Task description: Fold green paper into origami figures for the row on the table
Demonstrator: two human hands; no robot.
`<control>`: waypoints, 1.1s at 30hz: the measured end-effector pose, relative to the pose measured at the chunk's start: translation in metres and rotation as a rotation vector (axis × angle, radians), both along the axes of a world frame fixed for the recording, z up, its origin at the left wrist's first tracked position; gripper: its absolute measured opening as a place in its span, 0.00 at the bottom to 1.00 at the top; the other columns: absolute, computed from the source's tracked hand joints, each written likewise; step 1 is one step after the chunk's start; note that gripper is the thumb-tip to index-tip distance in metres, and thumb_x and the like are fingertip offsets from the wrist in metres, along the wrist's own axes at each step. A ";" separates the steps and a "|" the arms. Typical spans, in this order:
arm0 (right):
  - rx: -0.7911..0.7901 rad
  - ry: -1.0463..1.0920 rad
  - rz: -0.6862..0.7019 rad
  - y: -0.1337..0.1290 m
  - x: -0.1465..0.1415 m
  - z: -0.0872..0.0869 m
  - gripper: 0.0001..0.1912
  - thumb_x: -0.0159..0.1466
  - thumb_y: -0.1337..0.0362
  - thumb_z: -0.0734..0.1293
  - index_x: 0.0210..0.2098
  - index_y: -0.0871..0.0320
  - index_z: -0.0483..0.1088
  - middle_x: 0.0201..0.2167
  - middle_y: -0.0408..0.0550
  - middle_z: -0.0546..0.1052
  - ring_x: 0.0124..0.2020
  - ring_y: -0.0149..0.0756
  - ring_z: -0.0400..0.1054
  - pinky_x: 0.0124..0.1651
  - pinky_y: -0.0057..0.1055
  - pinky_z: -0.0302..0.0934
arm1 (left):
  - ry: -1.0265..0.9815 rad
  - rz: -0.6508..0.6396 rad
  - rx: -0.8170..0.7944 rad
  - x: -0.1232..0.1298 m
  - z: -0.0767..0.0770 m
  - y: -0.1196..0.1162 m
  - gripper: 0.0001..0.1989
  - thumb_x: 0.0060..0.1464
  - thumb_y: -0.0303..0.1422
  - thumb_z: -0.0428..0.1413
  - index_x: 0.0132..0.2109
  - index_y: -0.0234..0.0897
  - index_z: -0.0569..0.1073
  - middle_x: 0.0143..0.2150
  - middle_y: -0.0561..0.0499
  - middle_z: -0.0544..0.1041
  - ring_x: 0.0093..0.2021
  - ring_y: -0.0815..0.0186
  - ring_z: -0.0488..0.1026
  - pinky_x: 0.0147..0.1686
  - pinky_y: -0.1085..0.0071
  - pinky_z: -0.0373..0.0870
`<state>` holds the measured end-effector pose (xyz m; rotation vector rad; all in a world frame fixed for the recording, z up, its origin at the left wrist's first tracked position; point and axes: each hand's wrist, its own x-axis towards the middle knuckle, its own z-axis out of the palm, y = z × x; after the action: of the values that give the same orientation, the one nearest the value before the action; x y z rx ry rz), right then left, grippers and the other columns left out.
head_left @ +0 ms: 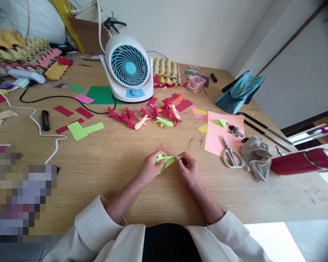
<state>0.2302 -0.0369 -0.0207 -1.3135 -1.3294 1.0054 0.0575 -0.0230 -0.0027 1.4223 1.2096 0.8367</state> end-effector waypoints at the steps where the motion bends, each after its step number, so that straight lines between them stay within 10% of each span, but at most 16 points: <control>1: 0.003 0.015 -0.001 0.001 0.001 0.000 0.14 0.64 0.54 0.66 0.29 0.57 0.66 0.23 0.40 0.66 0.24 0.30 0.58 0.28 0.27 0.54 | -0.025 0.012 -0.030 0.000 0.000 0.000 0.08 0.55 0.36 0.55 0.38 0.37 0.69 0.27 0.56 0.73 0.25 0.69 0.73 0.22 0.77 0.64; 8: 0.144 0.042 0.114 0.002 0.008 0.004 0.07 0.67 0.62 0.63 0.43 0.54 0.67 0.33 0.44 0.71 0.30 0.32 0.67 0.36 0.31 0.63 | -0.180 0.072 -0.145 -0.001 -0.003 0.003 0.11 0.51 0.37 0.57 0.40 0.36 0.68 0.26 0.56 0.73 0.22 0.69 0.74 0.22 0.76 0.68; 23: 0.373 -0.274 0.243 0.003 0.013 0.014 0.09 0.64 0.73 0.61 0.37 0.55 0.69 0.34 0.46 0.72 0.35 0.35 0.68 0.39 0.32 0.63 | -0.213 -0.097 -0.170 -0.001 0.003 0.001 0.13 0.51 0.28 0.53 0.46 0.36 0.68 0.33 0.54 0.73 0.25 0.72 0.72 0.25 0.75 0.70; 28: 0.372 -0.295 0.249 0.004 0.014 0.014 0.08 0.64 0.73 0.61 0.37 0.55 0.69 0.34 0.46 0.72 0.35 0.35 0.68 0.39 0.32 0.63 | -0.127 -0.106 -0.025 -0.002 0.003 -0.001 0.19 0.54 0.32 0.55 0.53 0.40 0.65 0.48 0.48 0.72 0.28 0.72 0.73 0.28 0.73 0.71; 33: 0.371 -0.304 0.242 0.003 0.013 0.015 0.09 0.64 0.73 0.60 0.37 0.55 0.69 0.34 0.47 0.72 0.35 0.35 0.68 0.39 0.32 0.63 | 0.120 -0.103 0.378 -0.003 -0.002 0.000 0.28 0.42 0.30 0.68 0.51 0.41 0.67 0.49 0.47 0.72 0.52 0.56 0.70 0.53 0.61 0.68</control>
<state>0.2432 -0.0335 -0.0061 -1.0649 -1.8421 0.6855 0.0545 -0.0232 -0.0043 1.8467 1.0928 0.9542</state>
